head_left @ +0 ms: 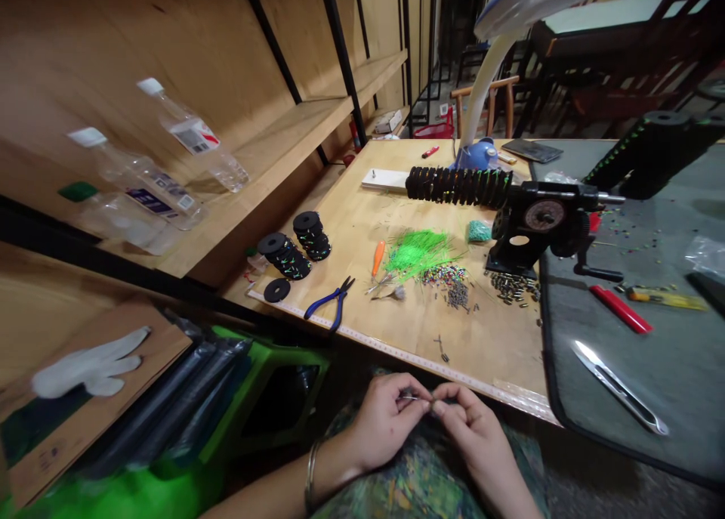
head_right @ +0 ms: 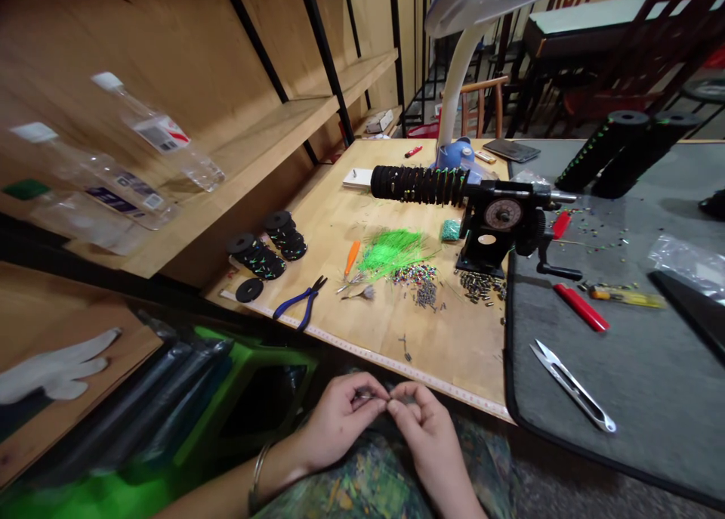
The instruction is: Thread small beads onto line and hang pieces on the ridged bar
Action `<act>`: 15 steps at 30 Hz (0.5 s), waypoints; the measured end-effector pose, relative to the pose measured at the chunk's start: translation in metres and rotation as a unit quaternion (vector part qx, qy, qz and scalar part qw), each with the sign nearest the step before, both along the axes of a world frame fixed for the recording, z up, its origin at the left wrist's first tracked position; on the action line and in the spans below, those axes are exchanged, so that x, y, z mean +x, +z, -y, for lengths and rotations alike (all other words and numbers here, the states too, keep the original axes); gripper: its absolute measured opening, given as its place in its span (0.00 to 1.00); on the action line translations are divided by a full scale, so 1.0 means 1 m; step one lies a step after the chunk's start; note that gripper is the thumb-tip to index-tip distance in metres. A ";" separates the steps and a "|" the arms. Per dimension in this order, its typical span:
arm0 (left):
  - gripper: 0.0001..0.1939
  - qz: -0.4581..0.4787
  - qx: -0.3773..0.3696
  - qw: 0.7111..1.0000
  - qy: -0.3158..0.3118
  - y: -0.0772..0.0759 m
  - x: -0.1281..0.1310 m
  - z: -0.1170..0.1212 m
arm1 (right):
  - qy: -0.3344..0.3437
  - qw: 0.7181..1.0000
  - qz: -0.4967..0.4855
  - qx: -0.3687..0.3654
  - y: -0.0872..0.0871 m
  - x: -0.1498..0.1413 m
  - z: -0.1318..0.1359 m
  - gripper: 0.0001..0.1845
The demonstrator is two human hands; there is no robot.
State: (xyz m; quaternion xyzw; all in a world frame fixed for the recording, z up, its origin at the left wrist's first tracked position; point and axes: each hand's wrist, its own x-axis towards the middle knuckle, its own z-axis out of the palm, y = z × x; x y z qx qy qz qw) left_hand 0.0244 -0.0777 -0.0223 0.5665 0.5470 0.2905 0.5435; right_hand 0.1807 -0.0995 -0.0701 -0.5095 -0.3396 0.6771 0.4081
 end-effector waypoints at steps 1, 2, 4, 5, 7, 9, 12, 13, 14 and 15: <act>0.05 -0.009 0.013 1.000 -0.006 0.002 -0.001 -0.001 | 0.014 1.000 0.007 0.005 0.002 0.000 0.000 0.23; 0.05 -0.016 0.024 1.000 -0.013 0.004 -0.003 -0.001 | 0.029 0.999 0.015 0.009 0.004 0.000 -0.001 0.22; 0.07 -0.015 0.027 0.999 -0.026 0.006 -0.008 -0.001 | 0.060 0.998 0.029 0.011 0.009 -0.002 -0.001 0.21; 0.08 -0.007 0.023 0.999 -0.028 0.006 -0.010 -0.001 | 0.071 0.997 0.037 0.014 0.011 -0.003 -0.001 0.20; 0.07 0.003 0.022 1.000 -0.019 0.006 -0.014 -0.001 | 0.082 0.994 0.058 0.029 0.014 -0.006 0.000 0.17; 0.07 -0.001 0.044 0.999 -0.006 0.006 -0.017 -0.001 | 0.082 0.991 0.084 0.060 0.016 -0.009 0.001 0.13; 0.08 -0.018 0.094 0.995 -0.006 0.007 -0.018 -0.002 | 0.080 0.985 0.114 0.104 0.021 -0.012 0.003 0.09; 0.08 -0.021 0.105 0.994 -0.009 0.008 -0.017 -0.002 | 0.077 0.984 0.118 0.111 0.022 -0.012 0.003 0.09; 0.08 -0.024 0.114 0.993 -0.011 0.009 -0.017 -0.003 | 0.074 0.983 0.121 0.114 0.024 -0.013 0.004 0.09; 0.08 -0.024 0.121 0.992 -0.008 0.009 -0.017 -0.003 | 0.069 0.983 0.123 0.114 0.025 -0.013 0.004 0.09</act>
